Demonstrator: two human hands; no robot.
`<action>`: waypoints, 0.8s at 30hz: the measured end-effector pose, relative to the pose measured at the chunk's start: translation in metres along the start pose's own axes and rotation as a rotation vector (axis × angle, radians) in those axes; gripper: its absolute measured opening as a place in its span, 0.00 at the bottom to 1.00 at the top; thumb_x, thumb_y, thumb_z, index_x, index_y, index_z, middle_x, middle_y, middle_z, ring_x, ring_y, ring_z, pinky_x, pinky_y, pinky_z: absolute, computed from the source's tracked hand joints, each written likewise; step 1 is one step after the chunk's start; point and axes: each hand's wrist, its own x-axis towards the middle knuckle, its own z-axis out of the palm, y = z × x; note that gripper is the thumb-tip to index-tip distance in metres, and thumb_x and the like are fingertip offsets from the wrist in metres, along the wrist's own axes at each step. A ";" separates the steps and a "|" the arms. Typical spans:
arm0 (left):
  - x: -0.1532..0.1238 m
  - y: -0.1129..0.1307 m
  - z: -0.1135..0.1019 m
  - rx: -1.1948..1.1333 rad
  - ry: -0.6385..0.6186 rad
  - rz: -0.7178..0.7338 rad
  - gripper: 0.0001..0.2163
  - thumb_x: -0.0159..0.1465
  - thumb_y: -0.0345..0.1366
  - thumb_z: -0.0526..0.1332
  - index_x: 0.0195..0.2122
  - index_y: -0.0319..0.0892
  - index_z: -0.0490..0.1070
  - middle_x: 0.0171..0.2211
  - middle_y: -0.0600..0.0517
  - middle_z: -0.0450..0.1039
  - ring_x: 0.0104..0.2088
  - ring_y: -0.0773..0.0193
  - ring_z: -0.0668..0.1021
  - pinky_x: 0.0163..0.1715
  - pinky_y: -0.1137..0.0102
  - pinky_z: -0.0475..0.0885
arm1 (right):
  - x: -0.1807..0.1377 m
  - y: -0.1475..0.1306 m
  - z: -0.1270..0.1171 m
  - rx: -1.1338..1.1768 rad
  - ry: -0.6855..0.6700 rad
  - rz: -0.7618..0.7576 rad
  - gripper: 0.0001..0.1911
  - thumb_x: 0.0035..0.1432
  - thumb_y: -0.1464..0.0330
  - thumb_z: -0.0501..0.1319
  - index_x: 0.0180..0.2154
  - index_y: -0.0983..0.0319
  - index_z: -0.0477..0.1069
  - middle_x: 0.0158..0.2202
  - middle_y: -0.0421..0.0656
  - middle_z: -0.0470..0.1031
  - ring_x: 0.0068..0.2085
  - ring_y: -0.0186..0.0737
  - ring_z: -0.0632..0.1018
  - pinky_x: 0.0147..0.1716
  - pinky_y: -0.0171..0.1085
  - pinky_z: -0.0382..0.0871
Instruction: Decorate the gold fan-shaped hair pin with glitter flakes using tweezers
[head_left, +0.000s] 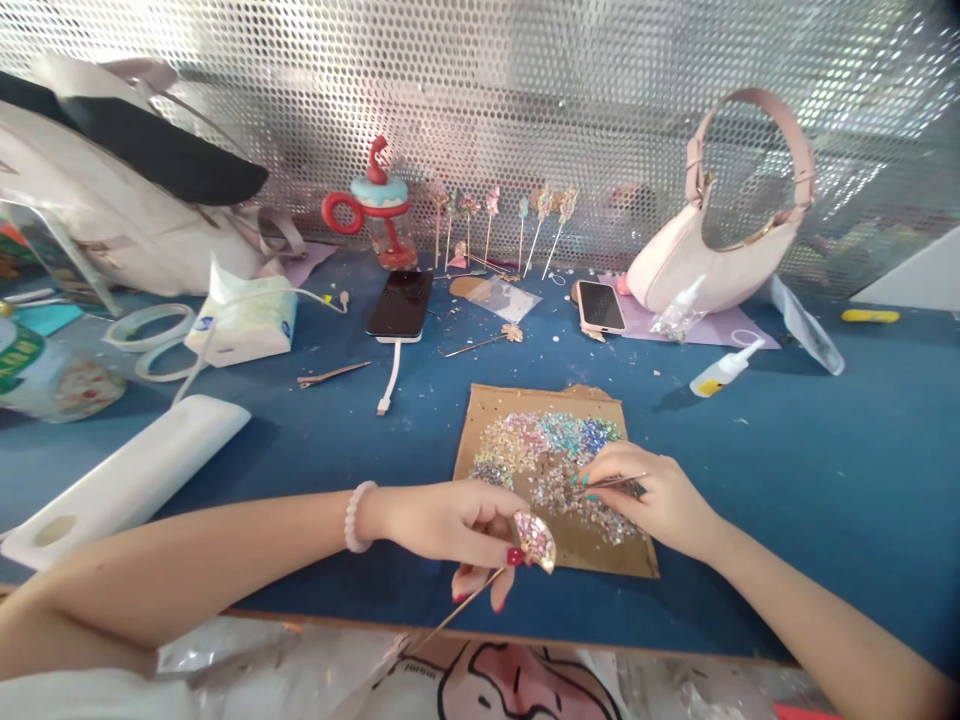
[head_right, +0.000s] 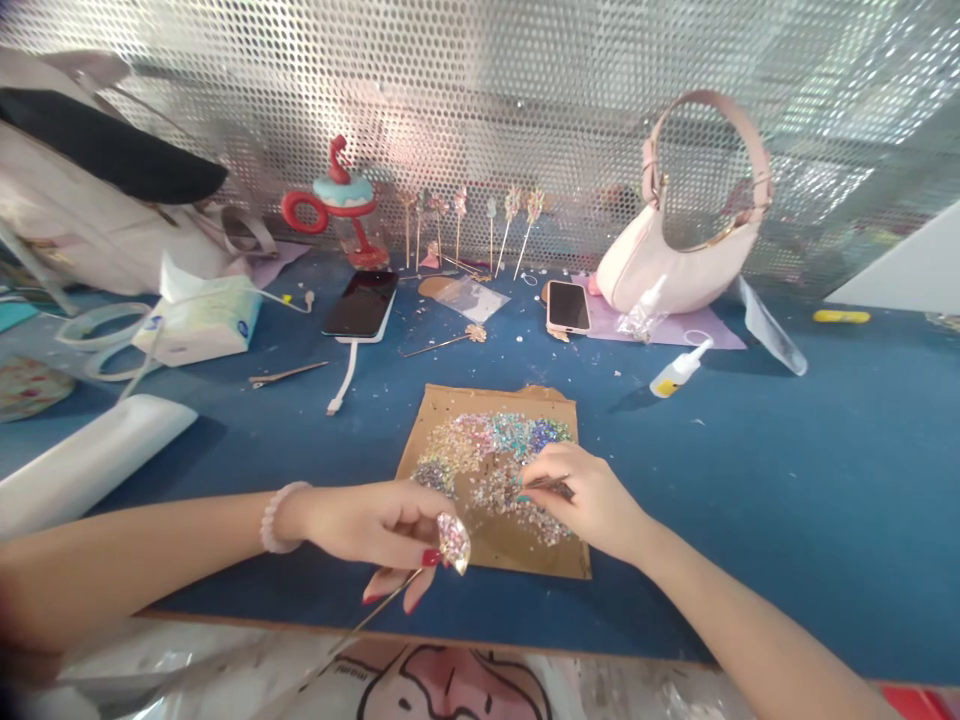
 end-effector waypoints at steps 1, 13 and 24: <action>0.000 0.000 0.000 -0.004 -0.009 -0.002 0.15 0.66 0.45 0.59 0.43 0.38 0.66 0.23 0.54 0.73 0.15 0.76 0.72 0.17 0.84 0.69 | 0.000 0.000 0.000 -0.002 -0.001 -0.003 0.03 0.59 0.69 0.60 0.34 0.58 0.73 0.32 0.43 0.77 0.34 0.35 0.78 0.33 0.33 0.75; 0.001 -0.003 -0.004 -0.063 -0.033 -0.012 0.16 0.64 0.48 0.60 0.42 0.38 0.65 0.24 0.53 0.74 0.15 0.75 0.72 0.16 0.84 0.69 | -0.002 -0.001 0.000 0.039 0.049 -0.096 0.05 0.58 0.73 0.61 0.36 0.57 0.71 0.32 0.42 0.78 0.35 0.37 0.78 0.35 0.37 0.73; 0.002 -0.003 -0.009 -0.152 -0.076 -0.043 0.19 0.63 0.50 0.61 0.43 0.39 0.65 0.22 0.54 0.73 0.14 0.73 0.72 0.16 0.81 0.69 | -0.001 0.003 0.009 0.178 0.130 -0.127 0.07 0.59 0.76 0.59 0.38 0.59 0.69 0.34 0.44 0.78 0.37 0.37 0.77 0.36 0.38 0.73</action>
